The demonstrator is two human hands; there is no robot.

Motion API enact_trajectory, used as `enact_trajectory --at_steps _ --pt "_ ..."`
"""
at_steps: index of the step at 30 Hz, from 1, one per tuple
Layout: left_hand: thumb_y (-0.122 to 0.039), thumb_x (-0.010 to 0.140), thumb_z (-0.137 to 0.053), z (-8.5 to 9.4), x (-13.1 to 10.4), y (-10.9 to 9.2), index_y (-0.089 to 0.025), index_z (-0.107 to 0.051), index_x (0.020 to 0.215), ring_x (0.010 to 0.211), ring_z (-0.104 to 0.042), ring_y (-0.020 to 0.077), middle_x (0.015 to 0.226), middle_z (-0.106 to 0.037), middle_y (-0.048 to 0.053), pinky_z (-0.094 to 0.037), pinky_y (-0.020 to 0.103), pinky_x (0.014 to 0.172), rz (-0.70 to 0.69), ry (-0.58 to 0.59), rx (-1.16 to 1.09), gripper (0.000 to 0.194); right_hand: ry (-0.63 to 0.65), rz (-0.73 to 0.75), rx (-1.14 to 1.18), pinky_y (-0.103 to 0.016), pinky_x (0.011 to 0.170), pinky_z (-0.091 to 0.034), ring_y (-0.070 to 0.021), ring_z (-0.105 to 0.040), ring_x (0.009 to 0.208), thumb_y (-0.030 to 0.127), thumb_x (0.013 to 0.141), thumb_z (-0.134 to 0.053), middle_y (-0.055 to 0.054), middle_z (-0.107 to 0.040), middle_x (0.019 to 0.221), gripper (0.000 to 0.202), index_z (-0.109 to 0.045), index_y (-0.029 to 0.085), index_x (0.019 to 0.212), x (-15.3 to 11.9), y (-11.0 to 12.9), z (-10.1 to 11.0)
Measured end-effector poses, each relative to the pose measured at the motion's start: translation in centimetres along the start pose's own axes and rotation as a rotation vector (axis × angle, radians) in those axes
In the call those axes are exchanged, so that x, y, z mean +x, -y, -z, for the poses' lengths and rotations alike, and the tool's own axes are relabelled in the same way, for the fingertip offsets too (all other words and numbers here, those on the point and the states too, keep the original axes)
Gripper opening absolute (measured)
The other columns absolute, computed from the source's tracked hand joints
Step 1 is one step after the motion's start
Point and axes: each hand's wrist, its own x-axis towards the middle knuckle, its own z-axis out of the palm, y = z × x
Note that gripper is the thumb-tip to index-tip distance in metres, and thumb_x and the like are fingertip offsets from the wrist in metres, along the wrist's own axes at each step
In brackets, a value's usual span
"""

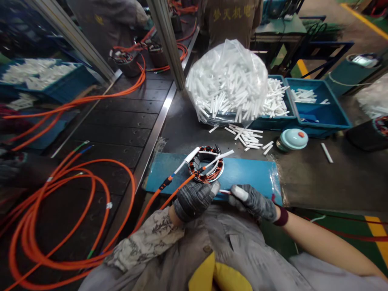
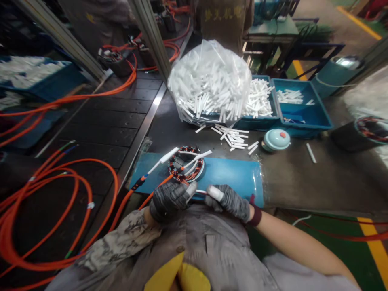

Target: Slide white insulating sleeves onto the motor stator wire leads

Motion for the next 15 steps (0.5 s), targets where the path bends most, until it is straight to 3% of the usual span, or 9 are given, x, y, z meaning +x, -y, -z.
enact_trajectory --at_steps 3,6,9,12,15 --pt "-0.014 0.087 -0.064 0.0 0.0 0.1 -0.017 -0.071 0.114 0.070 -0.067 0.0188 0.080 -0.071 0.006 -0.052 0.030 0.062 0.009 -0.014 0.005 0.028 -0.144 0.270 -0.459 -0.030 0.064 -0.040 -0.0160 -0.054 0.065 0.061 0.103 -0.039 -0.006 -0.068 0.075 0.056 -0.072 0.017 0.095 -0.1 0.1 1.3" --pt "-0.015 0.088 -0.065 0.0 0.2 0.1 -0.018 -0.072 0.109 0.066 -0.065 0.0171 0.077 -0.069 0.004 -0.051 0.028 0.060 0.029 -0.056 0.016 0.022 -0.173 0.352 -0.652 -0.031 0.064 -0.037 -0.0160 -0.051 0.064 0.057 0.105 -0.038 -0.006 -0.065 0.070 0.055 -0.071 0.017 0.085 0.4 1.0 1.9" --pt "-0.014 0.091 -0.063 0.4 0.4 -0.2 -0.018 -0.074 0.107 0.066 -0.065 0.0175 0.079 -0.069 0.004 -0.050 0.029 0.059 0.052 -0.089 0.048 0.020 -0.064 0.203 -0.461 -0.028 0.059 -0.035 -0.0124 -0.044 0.057 0.052 0.106 -0.039 -0.001 -0.056 0.061 0.054 -0.063 0.019 0.070 0.8 1.7 1.7" --pt "-0.010 0.092 -0.061 0.9 0.8 -0.8 -0.017 -0.075 0.108 0.067 -0.065 0.0187 0.082 -0.070 0.005 -0.048 0.031 0.057 0.068 -0.031 0.093 0.023 -0.009 0.039 -0.151 -0.027 0.055 -0.037 -0.0104 -0.040 0.052 0.053 0.105 -0.040 0.003 -0.051 0.055 0.056 -0.056 0.021 0.063 1.1 1.2 1.2" --pt "-0.010 0.093 -0.060 1.1 1.0 -1.2 -0.014 -0.075 0.108 0.065 -0.065 0.0186 0.082 -0.071 0.005 -0.046 0.032 0.055 0.032 0.015 0.105 0.022 0.035 -0.010 -0.022 -0.026 0.054 -0.040 -0.0102 -0.042 0.050 0.056 0.106 -0.035 0.004 -0.050 0.053 0.060 -0.057 0.021 0.063 1.1 0.0 0.9"
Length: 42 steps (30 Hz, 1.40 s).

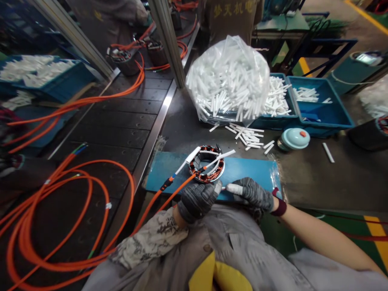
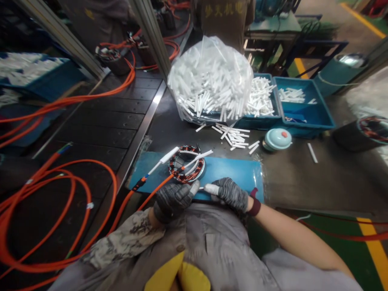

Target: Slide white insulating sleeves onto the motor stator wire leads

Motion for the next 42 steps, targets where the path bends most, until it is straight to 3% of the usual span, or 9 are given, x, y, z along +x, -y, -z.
enact_trajectory --at_steps 3,8,13,18,20,25,34,38,42 --pt "-0.010 0.093 -0.060 -0.5 -0.2 0.1 -0.015 -0.074 0.110 0.064 -0.065 0.0185 0.082 -0.071 0.005 -0.046 0.032 0.055 0.007 -0.004 -0.018 0.023 -0.098 0.083 -0.232 -0.027 0.057 -0.039 -0.0112 -0.046 0.055 0.055 0.106 -0.037 0.002 -0.057 0.060 0.056 -0.065 0.019 0.073 -0.4 -0.5 0.3" --pt "-0.018 0.087 -0.070 -1.7 -0.6 0.3 -0.021 -0.072 0.108 0.061 -0.063 0.0164 0.075 -0.069 0.002 -0.044 0.029 0.055 0.073 -0.118 -0.100 0.021 -0.312 0.441 -0.920 -0.032 0.067 -0.033 -0.0155 -0.050 0.064 0.041 0.106 -0.044 -0.004 -0.064 0.068 0.039 -0.073 0.017 0.099 -1.2 0.6 1.2" --pt "-0.016 0.086 -0.071 -1.7 -0.6 0.1 -0.020 -0.074 0.103 0.064 -0.063 0.0157 0.074 -0.067 0.002 -0.044 0.029 0.058 0.106 -0.137 -0.084 0.018 -0.046 0.202 -0.451 -0.029 0.068 -0.038 -0.0135 -0.049 0.065 0.053 0.107 -0.034 -0.004 -0.064 0.074 0.055 -0.070 0.016 0.088 -0.1 0.3 1.4" --pt "-0.012 0.086 -0.066 -1.7 -1.2 0.4 -0.018 -0.073 0.107 0.072 -0.064 0.0177 0.079 -0.067 0.005 -0.049 0.031 0.065 0.045 -0.048 -0.114 0.023 0.327 -0.186 0.299 -0.026 0.050 -0.032 -0.0108 -0.034 0.049 0.066 0.104 -0.020 0.005 -0.038 0.054 0.069 -0.061 0.017 0.077 0.9 -0.5 0.3" --pt "-0.012 0.087 -0.065 -1.7 -1.5 0.7 -0.020 -0.071 0.115 0.073 -0.064 0.0182 0.082 -0.068 0.005 -0.049 0.031 0.063 0.000 0.000 -0.107 0.029 0.270 -0.212 0.298 -0.027 0.051 -0.033 -0.0113 -0.035 0.051 0.067 0.103 -0.018 0.004 -0.040 0.056 0.071 -0.063 0.016 0.080 0.5 -0.4 0.0" --pt "-0.016 0.089 -0.068 -1.7 -1.4 0.7 -0.022 -0.068 0.119 0.070 -0.063 0.0174 0.082 -0.067 0.003 -0.046 0.030 0.060 0.035 -0.021 -0.105 0.031 -0.054 -0.033 -0.172 -0.032 0.073 -0.039 -0.0166 -0.046 0.073 0.066 0.095 -0.051 -0.005 -0.056 0.074 0.053 -0.066 0.017 0.082 -0.5 0.7 0.6" --pt "-0.010 0.090 -0.065 -1.6 -1.5 0.5 -0.014 -0.067 0.112 0.079 -0.065 0.0202 0.088 -0.067 0.008 -0.049 0.033 0.072 0.007 -0.080 -0.066 0.022 0.255 -0.257 0.440 -0.027 0.053 -0.031 -0.0089 -0.032 0.050 0.076 0.096 -0.034 0.005 -0.038 0.053 0.065 -0.039 0.022 0.059 2.1 1.1 -0.7" --pt "-0.010 0.090 -0.064 -1.6 -1.3 0.3 -0.016 -0.067 0.114 0.083 -0.066 0.0207 0.086 -0.066 0.007 -0.050 0.034 0.076 0.034 -0.053 -0.066 0.025 0.234 -0.367 0.701 -0.025 0.044 -0.022 -0.0074 -0.025 0.046 0.080 0.088 -0.045 0.008 -0.033 0.052 0.062 -0.036 0.024 0.063 2.1 1.1 -2.1" --pt "-0.009 0.089 -0.063 -1.0 -0.7 0.9 -0.021 -0.065 0.121 0.073 -0.065 0.0176 0.082 -0.067 0.003 -0.049 0.032 0.069 -0.022 0.030 -0.092 0.035 0.073 -0.221 0.477 -0.027 0.063 -0.045 -0.0116 -0.047 0.060 0.072 0.094 -0.046 0.001 -0.054 0.063 0.059 -0.055 0.021 0.068 1.1 1.1 -1.1"
